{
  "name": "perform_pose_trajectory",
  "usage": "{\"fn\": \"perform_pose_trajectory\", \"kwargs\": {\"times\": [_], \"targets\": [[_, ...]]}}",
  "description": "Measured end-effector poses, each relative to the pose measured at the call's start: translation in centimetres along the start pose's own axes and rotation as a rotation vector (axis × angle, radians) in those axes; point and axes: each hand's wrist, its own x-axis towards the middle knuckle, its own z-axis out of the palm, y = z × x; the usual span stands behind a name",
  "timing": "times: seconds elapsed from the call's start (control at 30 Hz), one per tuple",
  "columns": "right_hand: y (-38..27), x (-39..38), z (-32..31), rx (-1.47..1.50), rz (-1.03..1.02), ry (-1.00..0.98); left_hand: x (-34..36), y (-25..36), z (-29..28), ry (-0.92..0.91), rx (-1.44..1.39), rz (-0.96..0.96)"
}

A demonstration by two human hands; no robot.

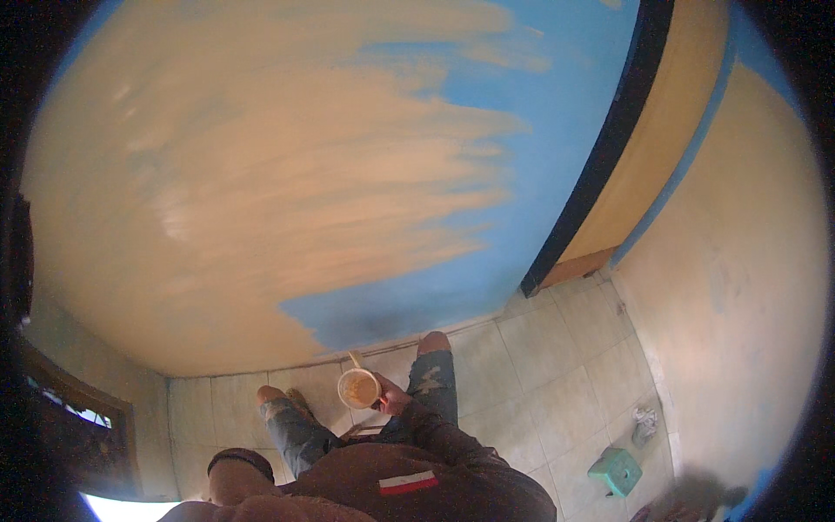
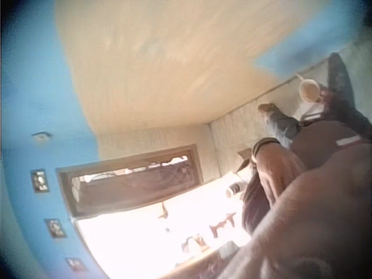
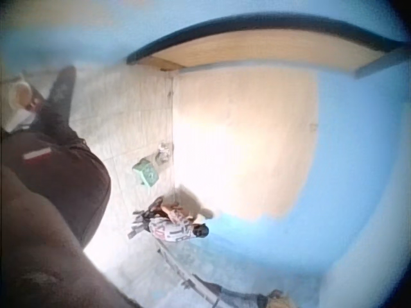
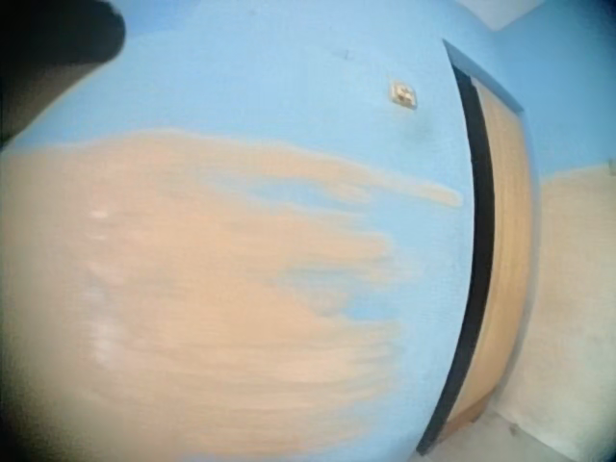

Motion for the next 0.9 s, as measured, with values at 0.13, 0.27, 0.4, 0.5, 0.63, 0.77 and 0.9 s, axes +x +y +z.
{"fn": "perform_pose_trajectory", "kwargs": {"times": [0.13,0.27,0.4,0.5,0.63,0.77,0.9], "targets": [[0.2,-0.7,0.8,-0.048,-0.01,0.08,0.0,0.2,0.3,0.022,0.012,-0.005],[0.2,-0.7,0.0,0.017,0.004,-0.06,-0.2,0.5,0.5,0.048,0.03,-0.015],[-0.2,-0.8,0.3,-0.004,0.021,-0.021,-0.3,0.3,0.4,0.069,0.054,-0.026],[-0.3,-1.2,0.6,-0.018,0.025,-0.005,-0.3,0.2,0.3,0.081,0.061,-0.025],[-0.5,-1.5,0.7,-0.024,0.036,0.013,-0.6,0.1,0.2,0.099,0.069,-0.024],[-0.8,-1.7,0.8,-0.028,0.038,0.02,-0.8,0.3,0.5,0.096,0.067,-0.026],[-0.8,-1.7,0.9,-0.031,0.042,0.026,-0.9,0.4,0.8,0.114,0.068,-0.031]]}}
